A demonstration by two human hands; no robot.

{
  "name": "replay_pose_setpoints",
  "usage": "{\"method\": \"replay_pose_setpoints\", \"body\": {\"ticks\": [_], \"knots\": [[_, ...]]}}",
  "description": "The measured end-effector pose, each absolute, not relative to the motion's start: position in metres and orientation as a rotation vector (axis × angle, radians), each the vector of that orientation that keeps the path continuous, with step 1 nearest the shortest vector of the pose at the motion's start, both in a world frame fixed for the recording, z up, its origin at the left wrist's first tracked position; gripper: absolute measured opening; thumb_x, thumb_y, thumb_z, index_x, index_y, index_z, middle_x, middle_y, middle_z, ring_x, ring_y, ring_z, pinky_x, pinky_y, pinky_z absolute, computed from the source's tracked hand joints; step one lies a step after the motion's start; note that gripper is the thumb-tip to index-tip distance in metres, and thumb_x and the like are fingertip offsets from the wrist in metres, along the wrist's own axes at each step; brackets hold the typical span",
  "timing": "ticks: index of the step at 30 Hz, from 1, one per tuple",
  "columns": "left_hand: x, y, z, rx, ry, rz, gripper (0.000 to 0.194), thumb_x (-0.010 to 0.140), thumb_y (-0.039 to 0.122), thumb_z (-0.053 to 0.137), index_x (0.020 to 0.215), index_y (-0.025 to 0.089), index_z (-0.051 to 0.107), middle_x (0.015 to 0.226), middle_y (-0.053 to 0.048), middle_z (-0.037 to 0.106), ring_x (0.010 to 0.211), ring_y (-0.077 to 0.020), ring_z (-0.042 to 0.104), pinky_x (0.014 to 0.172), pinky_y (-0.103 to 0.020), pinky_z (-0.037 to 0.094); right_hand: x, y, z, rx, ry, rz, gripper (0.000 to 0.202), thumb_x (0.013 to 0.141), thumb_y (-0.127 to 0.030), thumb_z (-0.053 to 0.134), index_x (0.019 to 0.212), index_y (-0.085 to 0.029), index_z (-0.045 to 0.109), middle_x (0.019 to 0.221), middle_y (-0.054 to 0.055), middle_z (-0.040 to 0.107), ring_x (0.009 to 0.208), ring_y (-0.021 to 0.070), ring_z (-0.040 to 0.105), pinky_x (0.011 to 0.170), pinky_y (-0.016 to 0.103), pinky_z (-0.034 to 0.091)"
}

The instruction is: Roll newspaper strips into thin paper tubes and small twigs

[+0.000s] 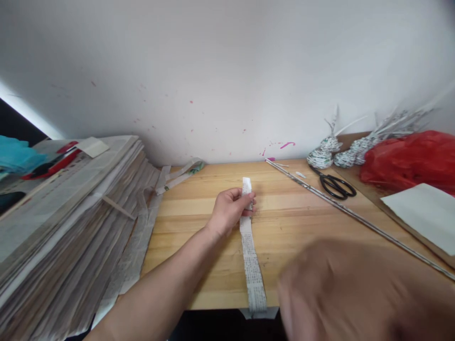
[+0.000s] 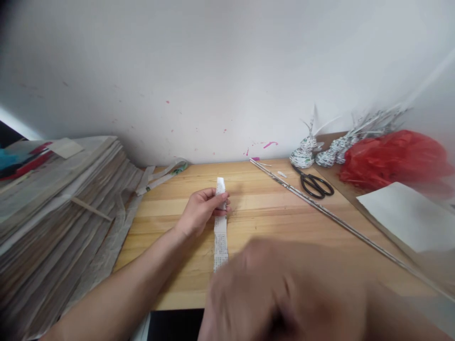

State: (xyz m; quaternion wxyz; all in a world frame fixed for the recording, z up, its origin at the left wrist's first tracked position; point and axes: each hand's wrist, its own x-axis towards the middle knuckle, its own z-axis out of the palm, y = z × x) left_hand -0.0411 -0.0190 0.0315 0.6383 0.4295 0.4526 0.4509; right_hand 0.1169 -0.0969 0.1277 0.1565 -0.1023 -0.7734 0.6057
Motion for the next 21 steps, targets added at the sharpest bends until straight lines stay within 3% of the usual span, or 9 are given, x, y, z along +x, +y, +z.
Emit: {"method": "replay_pose_setpoints", "body": {"ticks": [4,7,13,21], "knots": [[-0.042,-0.019,0.030,0.989,1.010,1.029,0.027,0.067,0.034,0.076,0.070,0.010,0.063,0.065,-0.005,0.064,0.055,-0.0109,0.059,0.052,-0.022,0.048,0.132,-0.042,0.092,-0.961,-1.677,1.365,0.032,0.081,-0.048,0.063,0.068,-0.019,0.064,0.059,0.000,0.058,0.051,0.0095,0.051,0.048,0.023,0.040],[-0.042,-0.019,0.027,1.004,0.985,1.006,0.027,0.068,0.035,0.076,0.074,0.011,0.064,0.066,-0.005,0.065,0.057,-0.0113,0.060,0.055,-0.022,0.049,0.136,-0.007,0.057,-1.232,-1.626,1.164,0.037,0.081,-0.051,0.061,0.068,-0.016,0.063,0.057,0.000,0.056,0.052,0.0097,0.050,0.050,0.024,0.039],[-0.043,-0.019,0.025,1.045,0.942,0.968,0.029,0.070,0.038,0.074,0.079,0.011,0.066,0.072,-0.005,0.065,0.060,-0.0107,0.059,0.056,-0.022,0.047,0.128,-0.007,0.045,-1.164,-1.754,1.203,0.035,0.085,-0.045,0.054,0.092,-0.015,0.070,0.072,0.003,0.064,0.056,0.0102,0.051,0.050,0.023,0.038],[-0.040,-0.020,0.024,1.056,0.923,0.908,0.030,0.070,0.040,0.074,0.074,0.012,0.064,0.069,-0.003,0.064,0.062,-0.0106,0.059,0.056,-0.021,0.047,0.123,-0.009,0.042,-1.146,-1.725,1.199,0.028,0.081,-0.042,0.060,0.076,-0.017,0.071,0.060,-0.002,0.056,0.054,0.0095,0.046,0.048,0.023,0.032]]}}
